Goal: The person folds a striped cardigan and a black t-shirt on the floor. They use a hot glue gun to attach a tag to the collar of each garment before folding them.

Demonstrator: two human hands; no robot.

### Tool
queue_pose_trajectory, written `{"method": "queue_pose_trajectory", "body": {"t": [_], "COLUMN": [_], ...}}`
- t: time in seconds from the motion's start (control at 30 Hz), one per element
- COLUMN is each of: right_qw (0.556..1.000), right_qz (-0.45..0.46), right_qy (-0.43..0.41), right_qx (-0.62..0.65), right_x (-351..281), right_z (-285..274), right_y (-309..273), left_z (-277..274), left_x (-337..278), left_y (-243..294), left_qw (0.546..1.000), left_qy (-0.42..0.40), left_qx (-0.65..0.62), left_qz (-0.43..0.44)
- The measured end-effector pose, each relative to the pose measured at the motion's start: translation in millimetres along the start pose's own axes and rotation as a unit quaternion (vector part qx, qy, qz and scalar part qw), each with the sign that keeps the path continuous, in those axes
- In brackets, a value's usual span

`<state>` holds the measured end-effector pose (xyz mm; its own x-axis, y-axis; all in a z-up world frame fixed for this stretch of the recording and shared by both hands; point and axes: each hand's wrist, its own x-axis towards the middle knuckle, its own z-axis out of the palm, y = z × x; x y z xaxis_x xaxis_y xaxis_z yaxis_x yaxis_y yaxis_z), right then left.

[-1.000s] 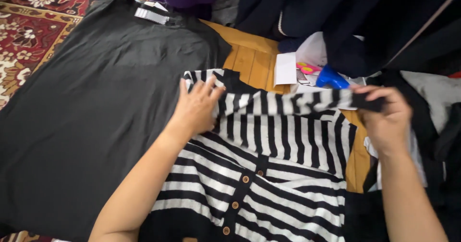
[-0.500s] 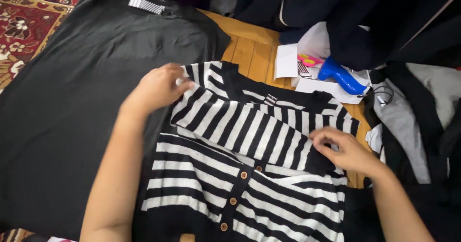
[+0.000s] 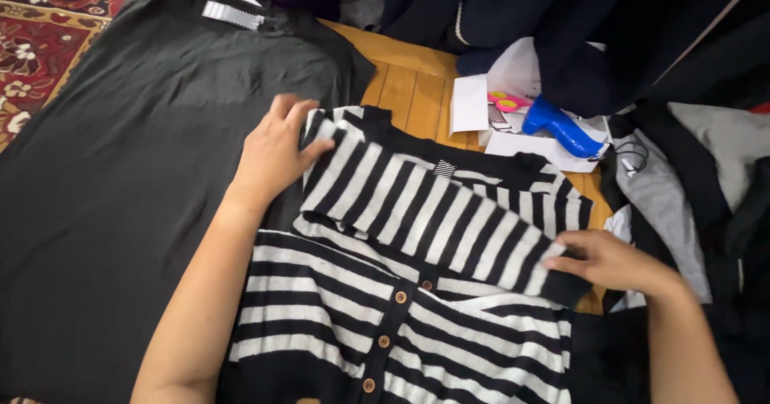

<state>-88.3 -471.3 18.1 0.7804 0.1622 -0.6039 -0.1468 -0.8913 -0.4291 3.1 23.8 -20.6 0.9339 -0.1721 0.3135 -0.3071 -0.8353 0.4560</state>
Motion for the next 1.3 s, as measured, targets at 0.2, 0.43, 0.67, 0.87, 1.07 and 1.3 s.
{"method": "queue_pose_trajectory", "body": {"t": [0.2,0.43,0.67,0.87,1.07,1.3], "right_qw": [0.992,0.980,0.968,0.972,0.979,0.990], "right_qz": [0.088,0.162,0.026,0.139,0.117,0.101], "right_qy": [0.070,0.104,0.247,0.187,0.140,0.054], "right_qx": [-0.065,-0.048,-0.043,-0.011,-0.086,-0.078], "right_x": [17.5,38.9,51.4,-22.7,-50.1,-64.4], "right_z": [11.0,16.6,30.2,43.5,84.2,90.7], "right_y": [6.9,24.5,47.1,4.7,-17.1,-31.2], "left_z": [17.6,28.5,46.7,-8.5,10.0,-23.5], "left_x": [-5.7,-5.6,-7.6,-42.0,-91.0,-94.5], "left_y": [12.2,19.1,-8.0,42.3,29.2,45.4], "left_qw": [0.967,0.970,0.990,0.931,0.955,0.894], "left_qy": [-0.153,-0.207,-0.047,-0.231,-0.227,-0.356], "left_qx": [0.089,-0.120,-0.108,-0.102,0.116,0.245], "left_qz": [-0.186,-0.053,-0.073,-0.263,-0.152,-0.114]}}
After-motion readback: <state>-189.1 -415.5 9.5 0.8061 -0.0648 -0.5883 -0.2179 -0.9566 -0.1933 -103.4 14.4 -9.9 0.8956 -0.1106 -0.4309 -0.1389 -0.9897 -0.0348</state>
